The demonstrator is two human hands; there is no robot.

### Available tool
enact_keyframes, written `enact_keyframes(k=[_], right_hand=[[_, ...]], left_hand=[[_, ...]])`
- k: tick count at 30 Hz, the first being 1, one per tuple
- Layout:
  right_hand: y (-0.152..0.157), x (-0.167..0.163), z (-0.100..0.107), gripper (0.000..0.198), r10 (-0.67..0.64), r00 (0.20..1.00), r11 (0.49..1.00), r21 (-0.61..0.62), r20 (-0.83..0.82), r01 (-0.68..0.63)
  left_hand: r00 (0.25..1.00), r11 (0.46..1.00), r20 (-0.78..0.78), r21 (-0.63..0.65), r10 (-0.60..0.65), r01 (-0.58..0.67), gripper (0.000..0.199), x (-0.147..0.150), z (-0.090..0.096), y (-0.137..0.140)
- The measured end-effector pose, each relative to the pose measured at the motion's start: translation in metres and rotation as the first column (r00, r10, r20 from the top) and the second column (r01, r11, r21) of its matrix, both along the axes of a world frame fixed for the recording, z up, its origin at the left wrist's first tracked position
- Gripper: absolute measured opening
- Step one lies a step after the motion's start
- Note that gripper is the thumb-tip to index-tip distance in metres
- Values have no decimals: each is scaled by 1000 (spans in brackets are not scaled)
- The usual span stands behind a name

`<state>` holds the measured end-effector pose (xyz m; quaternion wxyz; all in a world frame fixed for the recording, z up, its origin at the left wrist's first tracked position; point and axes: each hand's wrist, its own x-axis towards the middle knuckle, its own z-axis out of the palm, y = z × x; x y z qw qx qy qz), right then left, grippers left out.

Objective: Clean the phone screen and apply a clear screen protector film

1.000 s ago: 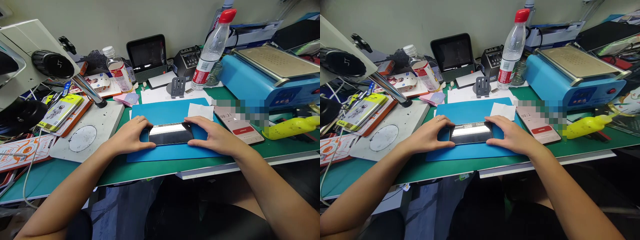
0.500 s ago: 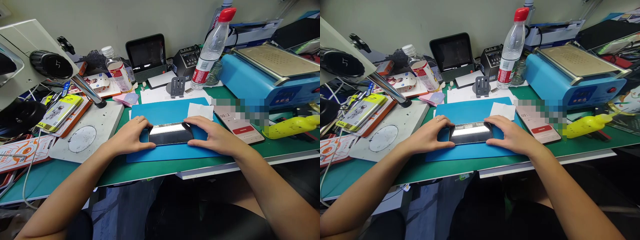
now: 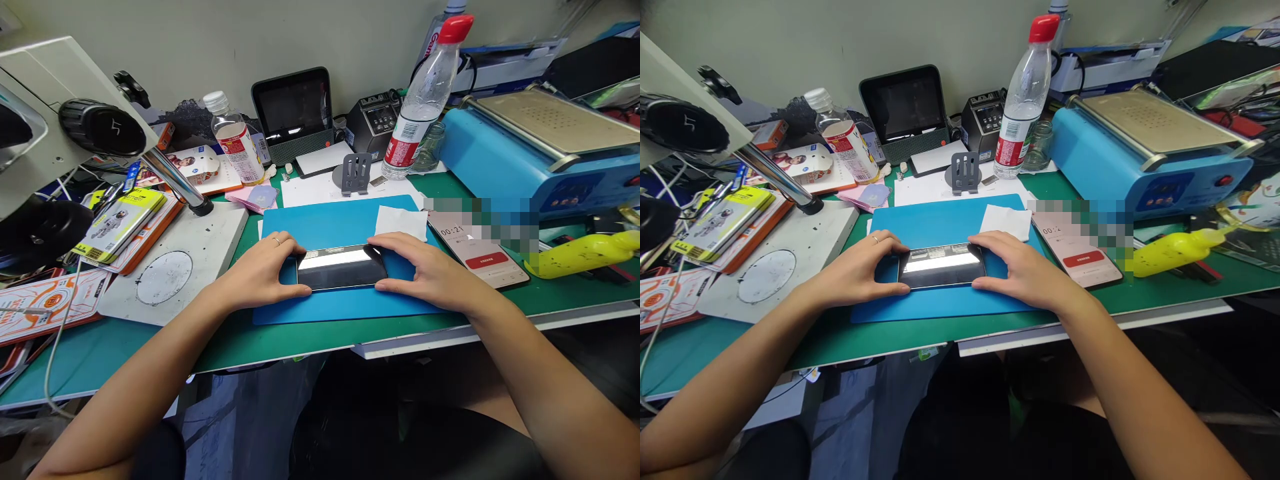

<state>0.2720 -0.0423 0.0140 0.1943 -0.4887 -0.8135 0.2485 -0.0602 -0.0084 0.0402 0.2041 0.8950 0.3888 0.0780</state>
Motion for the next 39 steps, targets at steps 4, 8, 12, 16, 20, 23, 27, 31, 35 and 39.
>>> enact_keyframes(k=[4, 8, 12, 16, 20, 23, 27, 31, 35, 39], right_hand=[[0, 0, -1, 76, 1, 1000, 1000, 0, -2, -1], [0, 1, -1, 76, 2, 1000, 1000, 1, -1, -2], [0, 1, -1, 75, 2, 1000, 1000, -2, -2, -2], [0, 0, 0, 74, 2, 1000, 1000, -2, -7, -2], [-1, -1, 1, 74, 1, 1000, 1000, 3, -13, -1], [-2, 0, 1, 74, 11, 1000, 1000, 6, -14, -11], [-3, 1, 0, 75, 22, 1000, 1000, 7, -21, -22], [-4, 1, 0, 76, 23, 999, 1000, -3, -22, -23], [-3, 1, 0, 76, 45, 999, 999, 7, -19, -45], [-3, 2, -1, 76, 51, 999, 999, 11, -15, -51]], left_hand=[[1000, 1000, 10, -17, 2, -2, 53, 0, 0, 1], [999, 999, 32, -39, 6, -5, 54, -2, -2, 2], [999, 998, 48, -62, 16, -13, 55, -2, -3, 3], [998, 998, 56, -64, 28, -25, 56, -2, -3, 3], [998, 997, 56, -65, 35, -31, 56, -1, -3, 3], [998, 996, 50, -78, 36, -32, 56, -1, -2, 2], [999, 996, 31, -77, 40, -38, 56, 0, -1, 1], [999, 997, 8, -68, 37, -37, 55, 1, 1, 0], [999, 998, -7, -54, 35, -36, 54, 2, 2, -1], [1000, 999, -12, -36, 23, -23, 56, 1, 2, -2]])
